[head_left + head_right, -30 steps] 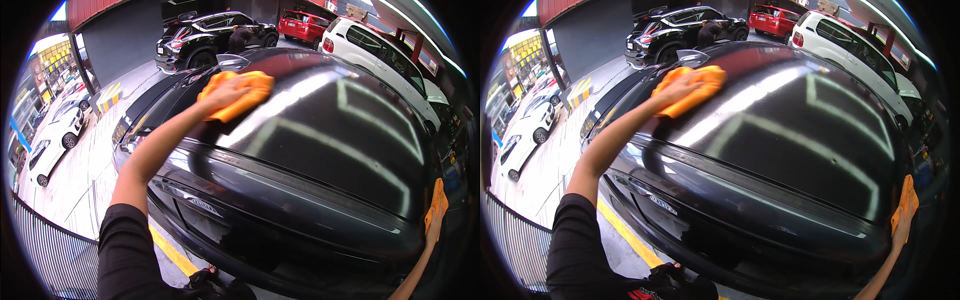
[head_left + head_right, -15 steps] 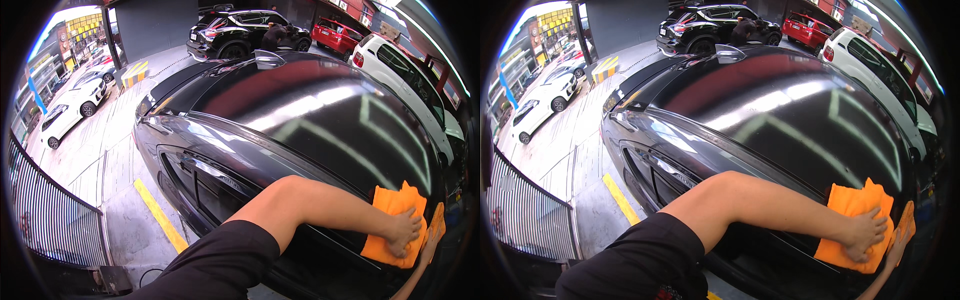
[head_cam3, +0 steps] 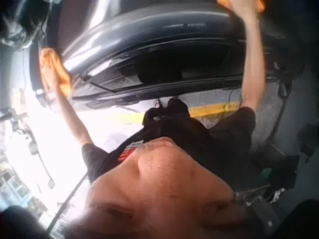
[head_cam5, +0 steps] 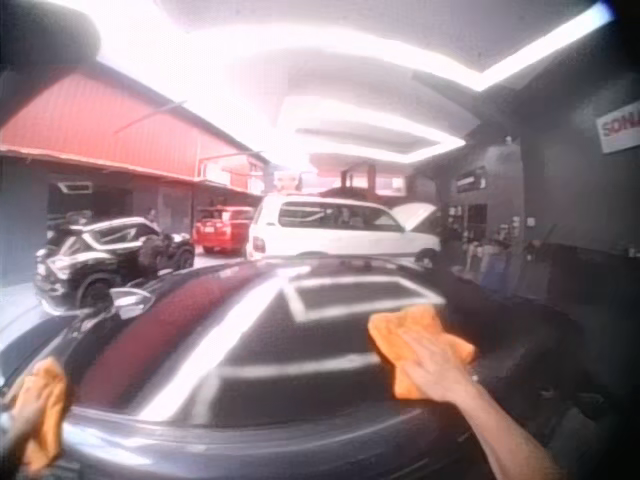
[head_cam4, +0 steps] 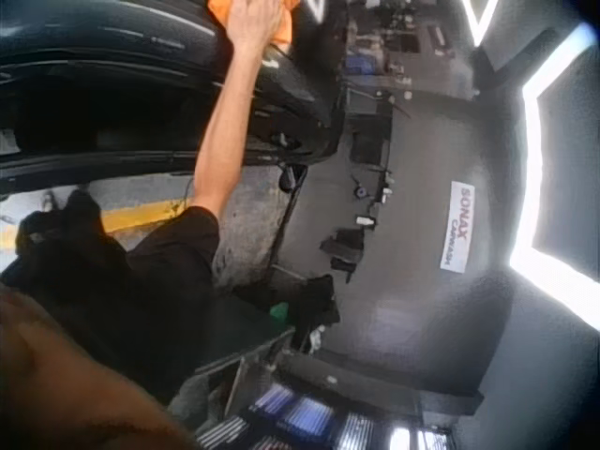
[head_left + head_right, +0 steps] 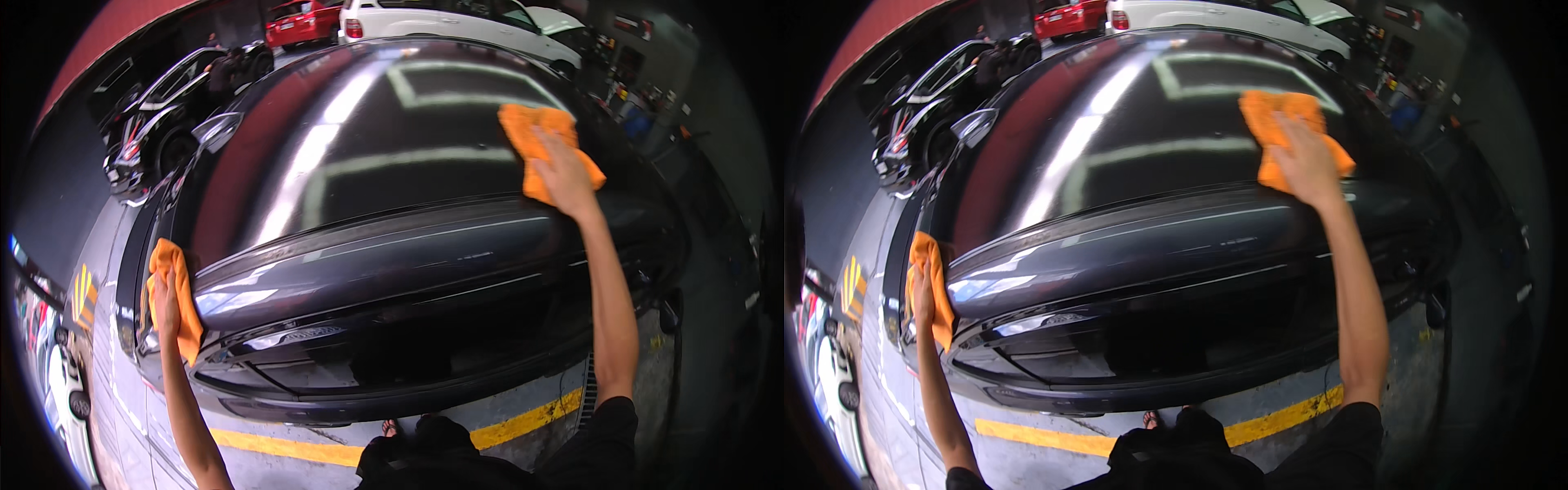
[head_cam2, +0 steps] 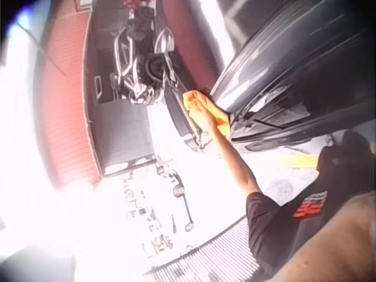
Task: The person wipes the rear trunk and roof of a black car using two orange microfiber cloths. They move systematically from the trunk lid to the roof, wiping the surface in broad strokes to remove residue.
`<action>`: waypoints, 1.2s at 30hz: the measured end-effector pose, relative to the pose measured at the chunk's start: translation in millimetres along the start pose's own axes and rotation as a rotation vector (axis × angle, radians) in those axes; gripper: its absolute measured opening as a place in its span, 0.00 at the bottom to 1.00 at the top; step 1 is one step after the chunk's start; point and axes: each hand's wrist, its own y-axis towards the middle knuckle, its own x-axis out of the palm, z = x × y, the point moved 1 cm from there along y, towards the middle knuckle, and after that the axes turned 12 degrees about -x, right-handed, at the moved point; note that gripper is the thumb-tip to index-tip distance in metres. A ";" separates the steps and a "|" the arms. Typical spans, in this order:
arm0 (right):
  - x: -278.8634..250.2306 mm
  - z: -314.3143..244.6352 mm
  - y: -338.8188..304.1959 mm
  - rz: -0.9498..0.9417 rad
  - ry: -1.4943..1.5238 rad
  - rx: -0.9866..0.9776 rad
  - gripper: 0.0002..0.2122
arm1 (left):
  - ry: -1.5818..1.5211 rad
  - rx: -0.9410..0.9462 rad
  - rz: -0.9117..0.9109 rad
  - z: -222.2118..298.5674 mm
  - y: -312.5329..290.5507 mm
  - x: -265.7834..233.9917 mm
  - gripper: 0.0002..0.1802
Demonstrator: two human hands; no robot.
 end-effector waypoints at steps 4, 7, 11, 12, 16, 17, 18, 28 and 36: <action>49.7 -234.4 62.7 -0.106 0.159 -0.358 0.33 | -0.148 -0.040 -0.203 19.1 -15.2 21.7 0.45; 106.6 -348.3 81.7 -0.263 0.190 -0.520 0.38 | -0.229 0.136 -0.239 71.5 -36.0 58.4 0.41; 94.8 -360.2 86.6 -0.337 0.238 -0.588 0.37 | -0.174 0.323 -0.058 192.0 -93.6 45.4 0.37; 88.5 -344.8 84.2 -0.316 0.268 -0.571 0.37 | -0.086 0.307 -0.071 188.9 -93.6 41.7 0.37; 30.7 -171.3 48.0 -0.064 0.204 -0.330 0.34 | 0.109 0.330 -0.126 254.8 -136.6 32.0 0.37; 5.1 -109.6 27.3 0.019 0.198 -0.226 0.34 | 0.149 0.320 -0.130 276.5 -150.4 27.4 0.37; -1.3 -27.2 2.0 0.134 0.028 -0.197 0.34 | 0.137 0.360 -0.138 305.4 -162.6 34.2 0.37; -261.4 475.2 -252.7 -0.192 -0.494 0.582 0.28 | -0.065 0.335 -0.002 400.3 -230.6 85.5 0.36; -9.6 -50.4 39.2 -0.293 0.161 -0.590 0.37 | 0.073 0.265 0.005 476.7 -252.1 90.0 0.37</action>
